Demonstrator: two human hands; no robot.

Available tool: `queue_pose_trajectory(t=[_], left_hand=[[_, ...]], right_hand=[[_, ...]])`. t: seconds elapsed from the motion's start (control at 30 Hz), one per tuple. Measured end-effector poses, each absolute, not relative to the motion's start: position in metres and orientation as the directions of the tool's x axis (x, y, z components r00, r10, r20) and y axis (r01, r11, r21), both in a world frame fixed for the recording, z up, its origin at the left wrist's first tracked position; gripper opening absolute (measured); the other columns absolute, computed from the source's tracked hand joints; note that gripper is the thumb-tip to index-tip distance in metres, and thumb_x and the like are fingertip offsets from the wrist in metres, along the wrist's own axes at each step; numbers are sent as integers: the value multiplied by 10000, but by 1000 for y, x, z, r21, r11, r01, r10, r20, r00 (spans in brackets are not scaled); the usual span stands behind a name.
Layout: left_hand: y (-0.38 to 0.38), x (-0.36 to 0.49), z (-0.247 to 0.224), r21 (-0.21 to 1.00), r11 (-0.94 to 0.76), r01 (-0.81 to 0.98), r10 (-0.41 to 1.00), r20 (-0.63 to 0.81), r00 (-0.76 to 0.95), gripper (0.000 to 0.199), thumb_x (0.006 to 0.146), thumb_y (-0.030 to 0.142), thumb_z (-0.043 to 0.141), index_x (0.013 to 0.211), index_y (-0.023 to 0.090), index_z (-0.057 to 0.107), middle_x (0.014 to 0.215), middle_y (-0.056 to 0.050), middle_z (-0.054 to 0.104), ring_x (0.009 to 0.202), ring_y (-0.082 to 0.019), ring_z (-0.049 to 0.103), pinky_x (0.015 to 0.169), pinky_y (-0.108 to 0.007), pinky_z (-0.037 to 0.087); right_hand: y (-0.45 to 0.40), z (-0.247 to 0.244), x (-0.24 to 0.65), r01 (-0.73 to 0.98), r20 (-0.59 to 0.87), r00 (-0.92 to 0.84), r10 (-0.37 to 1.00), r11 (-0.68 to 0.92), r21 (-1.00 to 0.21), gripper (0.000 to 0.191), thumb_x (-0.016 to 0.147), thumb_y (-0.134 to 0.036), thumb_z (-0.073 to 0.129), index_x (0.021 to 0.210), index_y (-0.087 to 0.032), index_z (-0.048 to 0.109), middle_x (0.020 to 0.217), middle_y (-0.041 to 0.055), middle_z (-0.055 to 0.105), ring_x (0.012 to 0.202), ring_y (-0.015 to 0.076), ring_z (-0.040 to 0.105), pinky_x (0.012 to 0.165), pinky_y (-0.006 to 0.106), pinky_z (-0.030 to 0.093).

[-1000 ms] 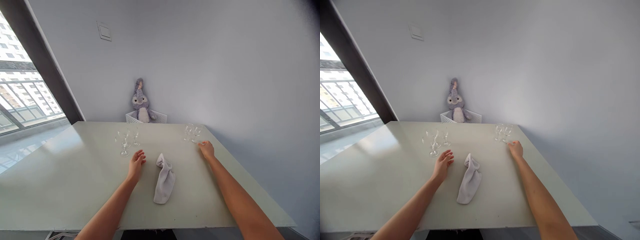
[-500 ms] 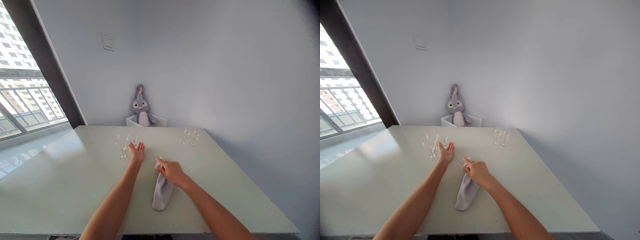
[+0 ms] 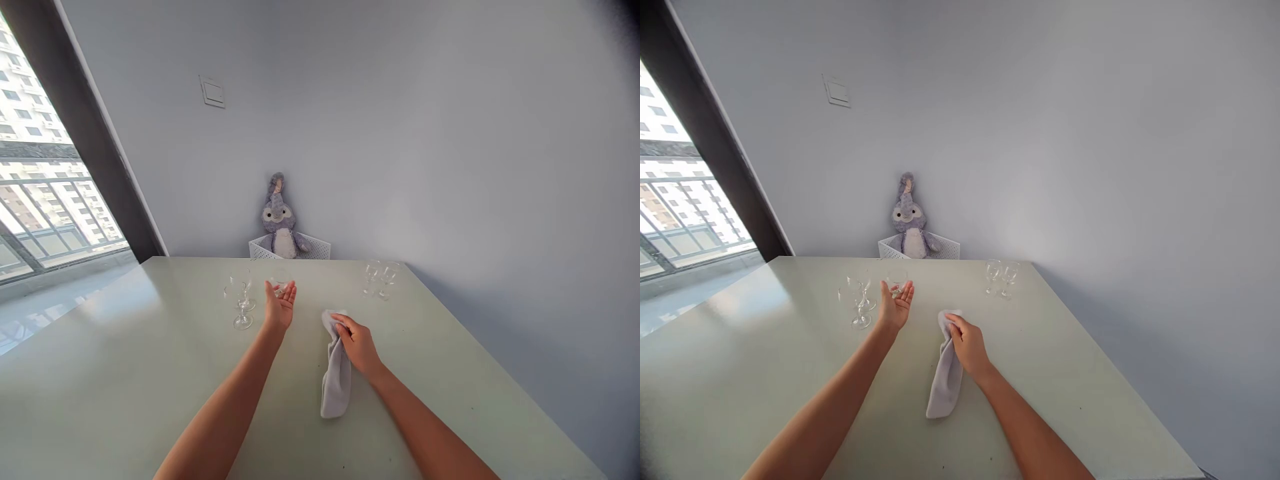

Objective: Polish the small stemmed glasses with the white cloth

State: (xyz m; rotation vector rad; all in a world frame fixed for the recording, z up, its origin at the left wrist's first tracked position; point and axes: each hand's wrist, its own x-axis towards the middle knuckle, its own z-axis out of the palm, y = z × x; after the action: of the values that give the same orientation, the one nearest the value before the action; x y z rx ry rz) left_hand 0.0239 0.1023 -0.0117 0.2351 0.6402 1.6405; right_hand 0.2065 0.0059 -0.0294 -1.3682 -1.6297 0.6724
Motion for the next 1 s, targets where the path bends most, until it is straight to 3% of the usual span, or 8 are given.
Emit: queue_pose_trajectory(t=[0.23,0.43,0.53,0.63,0.73,0.83,0.93,1.0], left_hand=[[46,51,-19,818,-127,-561,992,120,-50,346,769,466,536,963,208,411,960,-58,604,848,-178,631,792,-358,471],[27,56,-39,901,-167,-400,985,133,-110,392,762,414,569,1049,216,389,1056,-83,563,937,-195,600,806,-366,469],[25,57,-40,884,-164,-439,984,117,-132,403,756,418,571,1058,217,395,1077,-79,555,969,-191,586,817,-354,464],[26,51,-34,881,-117,-459,988,56,-143,404,759,454,547,1055,215,411,1040,-73,579,917,-179,598,755,-312,480],[29,42,-30,893,-25,-449,991,-39,-131,424,746,508,525,1028,207,427,951,-62,608,771,-166,616,624,-277,485],[30,40,-30,889,24,-457,996,-62,-66,443,726,508,548,1026,213,409,890,-38,618,658,-136,603,567,-256,466],[30,44,-34,897,27,-442,1000,-20,21,448,721,499,555,1024,206,401,792,-10,613,619,-124,586,562,-243,449],[29,46,-37,921,-8,-389,999,27,45,439,719,496,557,1003,194,414,747,1,599,629,-125,579,573,-239,442]], right_hand=[[13,-31,215,213,189,220,957,142,-967,417,744,-290,488,1149,-209,538,1026,51,611,813,187,561,721,317,451],[14,-14,213,334,324,374,869,200,-921,505,775,-272,426,1275,-205,425,1184,93,529,939,217,541,768,350,448],[9,1,189,328,422,234,876,338,-882,584,781,-277,472,1342,-211,318,1170,102,543,954,213,552,805,353,443],[3,3,160,50,402,-10,915,402,-914,660,803,-296,503,1376,-247,180,1180,90,552,991,200,559,802,350,465],[3,-5,148,-108,371,-37,928,366,-924,485,840,-313,452,1298,-239,314,1232,103,518,1074,215,519,775,362,490],[8,-15,157,125,405,-57,912,409,-904,343,835,-265,440,1172,-221,488,1152,89,567,1040,212,534,812,372,477],[11,-18,172,472,515,-162,842,524,-709,313,822,-240,461,1116,-232,569,1070,75,598,989,217,530,860,397,444],[11,-19,179,580,555,-246,794,580,-572,315,812,-236,481,1110,-236,584,1083,75,590,1016,236,501,880,417,425]])
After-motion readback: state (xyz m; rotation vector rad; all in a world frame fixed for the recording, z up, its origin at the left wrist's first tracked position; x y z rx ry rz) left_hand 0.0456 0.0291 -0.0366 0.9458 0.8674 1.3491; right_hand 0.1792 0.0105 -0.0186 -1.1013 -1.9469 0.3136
